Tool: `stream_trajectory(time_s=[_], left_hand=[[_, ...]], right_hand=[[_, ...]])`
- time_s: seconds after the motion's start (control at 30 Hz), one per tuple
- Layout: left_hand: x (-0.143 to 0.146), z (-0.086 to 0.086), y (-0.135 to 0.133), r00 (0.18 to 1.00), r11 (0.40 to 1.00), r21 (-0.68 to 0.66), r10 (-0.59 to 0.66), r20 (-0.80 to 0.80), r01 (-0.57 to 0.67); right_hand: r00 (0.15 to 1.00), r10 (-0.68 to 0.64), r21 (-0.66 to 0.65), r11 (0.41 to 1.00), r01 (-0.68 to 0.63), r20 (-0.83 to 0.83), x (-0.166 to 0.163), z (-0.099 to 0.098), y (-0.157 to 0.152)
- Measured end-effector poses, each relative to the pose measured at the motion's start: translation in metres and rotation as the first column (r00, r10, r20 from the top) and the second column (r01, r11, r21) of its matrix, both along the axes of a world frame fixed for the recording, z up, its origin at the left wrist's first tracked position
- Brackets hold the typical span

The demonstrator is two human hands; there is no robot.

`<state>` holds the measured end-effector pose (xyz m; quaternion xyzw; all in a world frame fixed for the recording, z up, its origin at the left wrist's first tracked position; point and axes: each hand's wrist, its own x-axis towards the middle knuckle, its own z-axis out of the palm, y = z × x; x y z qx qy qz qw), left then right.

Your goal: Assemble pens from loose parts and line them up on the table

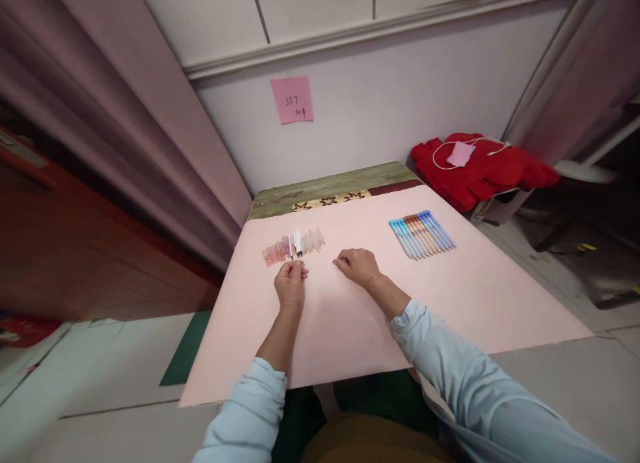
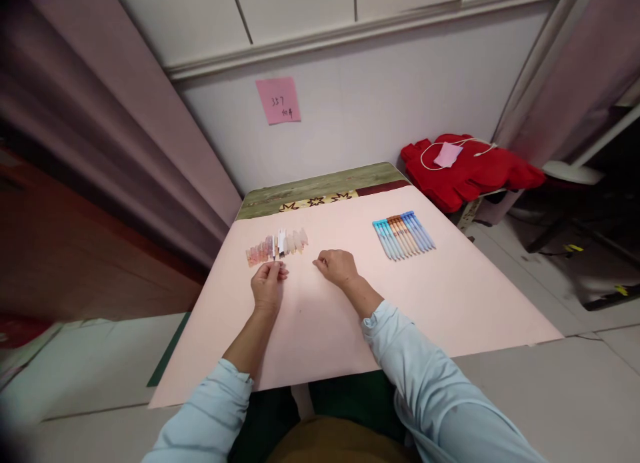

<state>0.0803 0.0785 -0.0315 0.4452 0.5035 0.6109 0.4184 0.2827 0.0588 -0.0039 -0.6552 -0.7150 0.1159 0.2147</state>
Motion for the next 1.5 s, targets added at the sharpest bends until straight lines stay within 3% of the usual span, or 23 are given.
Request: stream_trajectory(time_s=[1.27, 1.5], left_hand=[[0.001, 0.012, -0.015, 0.997, 0.997, -0.081, -0.017, -0.075, 0.011], [-0.001, 0.008, -0.014, 0.998, 0.995, -0.072, 0.061, -0.030, -0.063]], right_hand=[[0.986, -0.032, 0.010, 0.999, 0.034, -0.163, -0.001, -0.005, 0.000], [0.989, -0.049, 0.023, 0.998, 0.052, -0.138, -0.001, -0.007, 0.001]])
